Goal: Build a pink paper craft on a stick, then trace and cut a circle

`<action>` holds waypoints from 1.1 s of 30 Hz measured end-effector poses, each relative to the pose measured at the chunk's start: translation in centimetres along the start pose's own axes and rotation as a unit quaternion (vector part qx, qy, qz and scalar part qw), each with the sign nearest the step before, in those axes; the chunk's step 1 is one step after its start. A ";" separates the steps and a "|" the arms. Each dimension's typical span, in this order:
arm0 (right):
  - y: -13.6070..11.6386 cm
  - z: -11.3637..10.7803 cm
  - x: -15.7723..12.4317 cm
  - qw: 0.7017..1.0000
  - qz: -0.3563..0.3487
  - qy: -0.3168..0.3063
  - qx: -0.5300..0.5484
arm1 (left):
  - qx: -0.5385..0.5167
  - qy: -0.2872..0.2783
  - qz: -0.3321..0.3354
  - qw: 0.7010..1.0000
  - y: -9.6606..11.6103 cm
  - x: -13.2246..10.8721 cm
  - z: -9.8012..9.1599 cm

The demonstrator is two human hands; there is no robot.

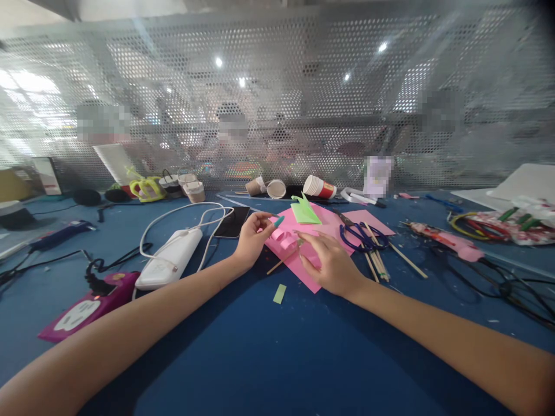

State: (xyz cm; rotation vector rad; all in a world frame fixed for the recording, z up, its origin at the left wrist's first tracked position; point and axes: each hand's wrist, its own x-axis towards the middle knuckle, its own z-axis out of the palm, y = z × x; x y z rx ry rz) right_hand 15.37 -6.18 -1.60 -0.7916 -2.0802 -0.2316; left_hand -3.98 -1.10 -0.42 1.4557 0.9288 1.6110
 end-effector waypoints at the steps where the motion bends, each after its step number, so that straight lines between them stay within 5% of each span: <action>1: -0.1 0.0 0.0 1.000 -0.002 0.001 0.001 | 0.000 -0.005 -0.005 1.000 0.0 0.0 0.0; 21: -0.1 -0.1 0.2 0.996 -0.001 -0.048 -0.072 | 0.036 -0.084 -0.019 0.996 0.1 -0.2 -0.1; 28: 0.1 -0.1 0.1 0.999 0.015 -0.020 -0.039 | 0.089 -0.133 0.042 0.986 0.7 -0.3 -0.4; 33: 0.1 -0.1 0.0 1.000 0.014 -0.012 -0.011 | -0.016 -0.196 0.004 0.981 0.7 -0.5 0.0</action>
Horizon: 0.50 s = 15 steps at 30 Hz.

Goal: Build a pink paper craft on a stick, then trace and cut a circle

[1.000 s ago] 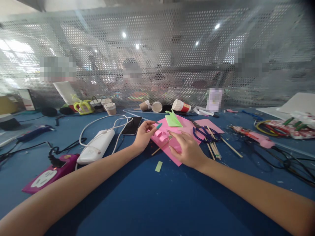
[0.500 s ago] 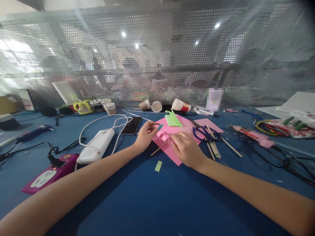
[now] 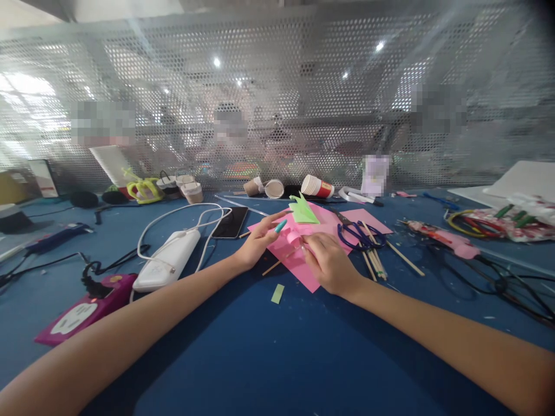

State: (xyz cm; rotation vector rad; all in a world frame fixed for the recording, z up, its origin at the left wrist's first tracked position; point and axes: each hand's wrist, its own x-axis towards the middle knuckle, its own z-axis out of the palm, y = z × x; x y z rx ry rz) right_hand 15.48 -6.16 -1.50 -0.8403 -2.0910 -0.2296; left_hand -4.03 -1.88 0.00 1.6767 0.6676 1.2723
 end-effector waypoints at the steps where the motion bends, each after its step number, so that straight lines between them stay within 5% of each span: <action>1: 0.0 0.0 0.0 1.000 -0.001 -0.002 0.001 | -0.034 -0.015 -0.019 0.999 0.1 0.0 0.1; 5: 0.0 -0.1 0.0 1.000 -0.001 -0.008 0.012 | -0.063 -0.028 -0.070 0.995 0.5 -0.2 0.6; 15: 0.3 0.1 -0.1 0.999 0.049 -0.009 0.017 | -0.054 0.053 -0.062 0.995 0.0 0.0 0.4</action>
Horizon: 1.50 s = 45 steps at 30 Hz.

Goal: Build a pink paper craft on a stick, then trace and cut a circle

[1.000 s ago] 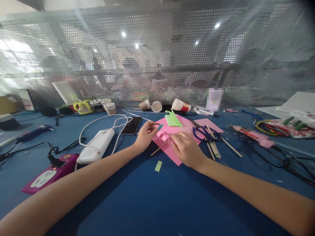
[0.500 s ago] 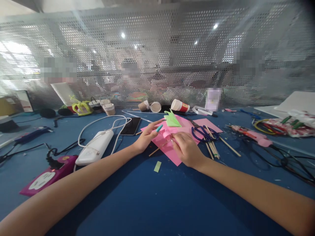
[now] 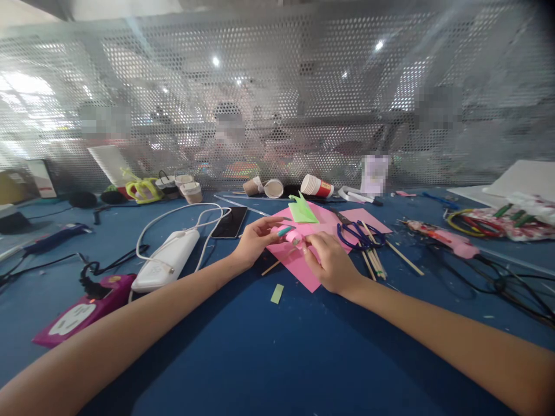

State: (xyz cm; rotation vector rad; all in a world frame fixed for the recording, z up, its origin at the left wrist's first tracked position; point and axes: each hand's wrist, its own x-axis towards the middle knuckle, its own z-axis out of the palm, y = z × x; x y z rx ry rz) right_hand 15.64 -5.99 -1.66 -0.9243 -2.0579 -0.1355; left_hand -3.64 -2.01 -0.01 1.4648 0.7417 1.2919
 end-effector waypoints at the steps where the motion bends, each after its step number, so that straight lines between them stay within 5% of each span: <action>1: 0.0 0.0 0.0 1.000 0.005 -0.005 0.004 | 0.007 0.002 0.012 1.000 0.0 0.0 0.0; 8: 0.0 -0.5 0.4 0.992 0.069 -0.038 0.102 | 0.046 0.001 0.074 0.996 -0.1 0.2 -0.3; 12: -0.2 -0.7 1.0 0.923 0.190 -0.122 0.312 | 0.045 0.035 0.074 0.996 -0.5 0.3 -0.6; 16: -0.5 -0.8 1.6 0.768 0.299 -0.197 0.531 | 0.027 0.042 0.080 0.996 -0.8 0.4 -0.7; 23: -0.6 -2.3 2.8 0.362 0.414 -0.258 0.794 | 0.060 0.038 0.071 0.995 -0.6 0.3 -0.7; 26: -0.7 -3.2 3.1 0.256 0.421 -0.224 0.841 | 0.114 0.021 0.068 0.991 -0.5 0.3 -0.7; 28: -0.8 -3.5 3.1 0.222 0.418 -0.207 0.856 | 0.129 -0.008 0.077 0.989 -0.5 0.3 -0.6; 30: -0.7 -3.3 3.0 0.228 0.415 -0.212 0.855 | 0.129 -0.038 0.087 0.987 -0.4 0.3 -0.4; 32: -0.2 -2.8 2.9 0.275 0.403 -0.245 0.838 | 0.134 -0.057 0.090 0.985 -0.4 0.4 -0.4; 36: 1.4 -1.8 2.6 0.448 0.355 -0.334 0.749 | 0.195 -0.055 0.105 0.974 -0.4 0.3 -0.5; 41: 1.7 -2.1 2.6 0.733 0.328 -0.217 0.555 | 0.270 -0.045 0.154 0.949 -0.4 0.2 -0.6; 45: 0.2 -2.1 2.5 0.820 0.305 -0.193 0.444 | 0.282 -0.044 0.158 0.945 -0.4 0.2 -0.6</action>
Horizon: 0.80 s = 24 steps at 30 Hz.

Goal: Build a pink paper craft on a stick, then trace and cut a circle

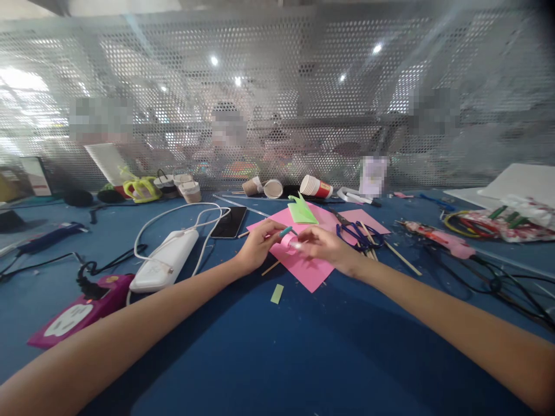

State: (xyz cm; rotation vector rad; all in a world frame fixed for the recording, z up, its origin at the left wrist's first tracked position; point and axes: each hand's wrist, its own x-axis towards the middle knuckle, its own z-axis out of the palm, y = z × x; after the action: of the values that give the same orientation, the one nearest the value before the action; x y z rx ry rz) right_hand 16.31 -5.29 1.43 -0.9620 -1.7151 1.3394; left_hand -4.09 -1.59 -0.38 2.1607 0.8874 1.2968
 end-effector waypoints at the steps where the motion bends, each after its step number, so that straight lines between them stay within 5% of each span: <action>1: 0.1 0.4 -0.1 1.000 -0.007 0.010 -0.025 | 0.003 -0.002 0.001 1.000 0.1 -0.1 0.0; 11: 1.8 2.4 0.2 0.995 -0.026 0.077 -0.060 | 0.069 -0.035 0.029 0.997 1.2 -0.4 0.2; 19: 1.2 1.6 0.3 0.998 -0.001 0.017 0.069 | 0.028 -0.059 0.014 0.998 0.7 -0.4 0.2; 24: 1.0 1.2 0.5 0.971 0.062 0.007 0.231 | -0.007 -0.079 -0.004 0.997 0.5 -0.5 0.3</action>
State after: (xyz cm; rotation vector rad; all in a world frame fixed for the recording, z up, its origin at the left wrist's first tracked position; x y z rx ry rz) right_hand 15.09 -5.18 0.28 -0.8111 -1.2618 1.7094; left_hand -3.82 -2.26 -0.51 2.2122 0.8192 1.1061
